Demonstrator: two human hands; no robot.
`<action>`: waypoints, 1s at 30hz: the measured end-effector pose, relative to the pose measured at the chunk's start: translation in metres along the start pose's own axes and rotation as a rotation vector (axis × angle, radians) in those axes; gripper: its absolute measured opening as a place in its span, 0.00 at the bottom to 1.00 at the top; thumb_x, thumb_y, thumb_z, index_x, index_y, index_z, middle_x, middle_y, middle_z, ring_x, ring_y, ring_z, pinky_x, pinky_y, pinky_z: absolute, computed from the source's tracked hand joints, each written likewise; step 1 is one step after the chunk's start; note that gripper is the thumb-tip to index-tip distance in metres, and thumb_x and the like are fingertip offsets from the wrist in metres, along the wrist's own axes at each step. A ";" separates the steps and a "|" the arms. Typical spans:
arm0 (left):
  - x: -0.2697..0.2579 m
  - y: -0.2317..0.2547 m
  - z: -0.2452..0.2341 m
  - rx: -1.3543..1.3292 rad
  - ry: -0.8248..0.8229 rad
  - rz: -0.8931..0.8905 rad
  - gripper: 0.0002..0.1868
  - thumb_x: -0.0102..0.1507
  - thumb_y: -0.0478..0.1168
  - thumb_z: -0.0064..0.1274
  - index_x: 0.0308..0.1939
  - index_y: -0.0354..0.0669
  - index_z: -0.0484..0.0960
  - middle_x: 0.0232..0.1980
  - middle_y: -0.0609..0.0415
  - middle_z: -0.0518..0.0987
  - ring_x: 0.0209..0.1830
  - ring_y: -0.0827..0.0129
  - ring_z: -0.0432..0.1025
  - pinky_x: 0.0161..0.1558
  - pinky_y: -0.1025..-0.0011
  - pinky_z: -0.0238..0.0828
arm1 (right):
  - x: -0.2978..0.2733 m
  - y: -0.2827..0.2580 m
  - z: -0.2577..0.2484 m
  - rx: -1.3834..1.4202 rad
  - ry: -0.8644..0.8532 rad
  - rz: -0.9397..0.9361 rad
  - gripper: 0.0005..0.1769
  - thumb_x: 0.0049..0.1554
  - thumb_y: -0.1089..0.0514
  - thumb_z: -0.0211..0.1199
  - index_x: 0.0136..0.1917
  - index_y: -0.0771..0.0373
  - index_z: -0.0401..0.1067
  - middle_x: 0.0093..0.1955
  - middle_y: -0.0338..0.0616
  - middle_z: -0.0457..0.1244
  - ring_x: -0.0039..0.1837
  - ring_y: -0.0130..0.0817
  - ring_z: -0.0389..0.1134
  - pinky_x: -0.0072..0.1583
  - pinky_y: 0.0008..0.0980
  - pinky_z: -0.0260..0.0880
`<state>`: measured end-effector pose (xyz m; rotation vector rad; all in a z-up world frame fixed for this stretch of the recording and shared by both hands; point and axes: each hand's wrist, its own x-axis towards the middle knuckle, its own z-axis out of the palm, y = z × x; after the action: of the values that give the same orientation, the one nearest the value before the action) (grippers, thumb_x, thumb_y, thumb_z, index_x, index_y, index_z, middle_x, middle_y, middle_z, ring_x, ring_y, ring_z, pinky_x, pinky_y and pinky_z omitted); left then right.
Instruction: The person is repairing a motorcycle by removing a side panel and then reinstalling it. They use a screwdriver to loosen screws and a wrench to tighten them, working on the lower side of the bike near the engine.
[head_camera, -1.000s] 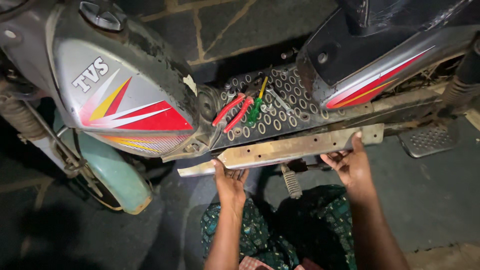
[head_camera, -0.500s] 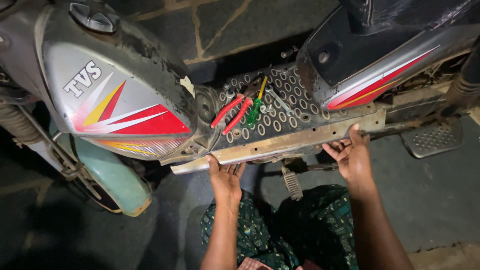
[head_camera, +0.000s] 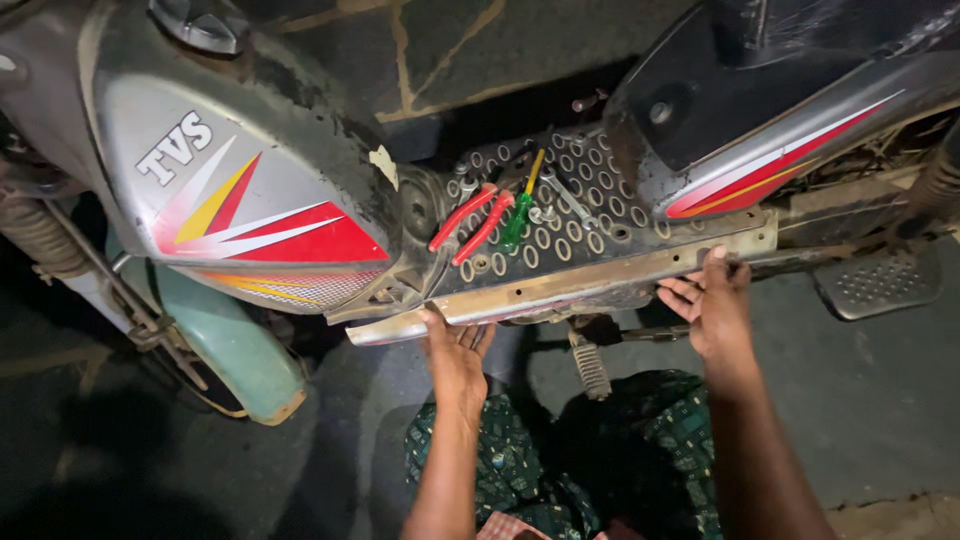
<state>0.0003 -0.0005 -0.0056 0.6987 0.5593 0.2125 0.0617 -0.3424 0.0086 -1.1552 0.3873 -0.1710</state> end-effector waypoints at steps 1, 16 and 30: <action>0.001 -0.001 -0.004 -0.010 -0.027 0.001 0.44 0.62 0.70 0.43 0.72 0.46 0.58 0.66 0.41 0.73 0.65 0.46 0.70 0.64 0.43 0.70 | 0.000 -0.002 0.000 -0.023 0.006 -0.006 0.28 0.67 0.35 0.53 0.68 0.53 0.51 0.50 0.44 0.63 0.48 0.42 0.72 0.51 0.48 0.77; -0.012 0.009 -0.005 0.041 0.053 0.043 0.44 0.63 0.72 0.33 0.76 0.56 0.50 0.70 0.41 0.70 0.59 0.48 0.73 0.57 0.47 0.75 | 0.000 0.021 -0.026 0.185 -0.228 -0.171 0.28 0.65 0.60 0.63 0.74 0.55 0.56 0.59 0.40 0.62 0.56 0.41 0.69 0.63 0.51 0.75; -0.014 0.016 -0.001 0.026 0.049 0.012 0.43 0.64 0.70 0.34 0.77 0.58 0.48 0.70 0.43 0.68 0.61 0.47 0.73 0.56 0.46 0.75 | -0.005 0.029 -0.017 0.229 -0.097 -0.207 0.31 0.64 0.62 0.67 0.75 0.55 0.57 0.59 0.40 0.62 0.56 0.38 0.70 0.60 0.43 0.78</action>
<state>-0.0118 0.0073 0.0104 0.7236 0.6058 0.2347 0.0486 -0.3433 -0.0223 -0.9713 0.1566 -0.3300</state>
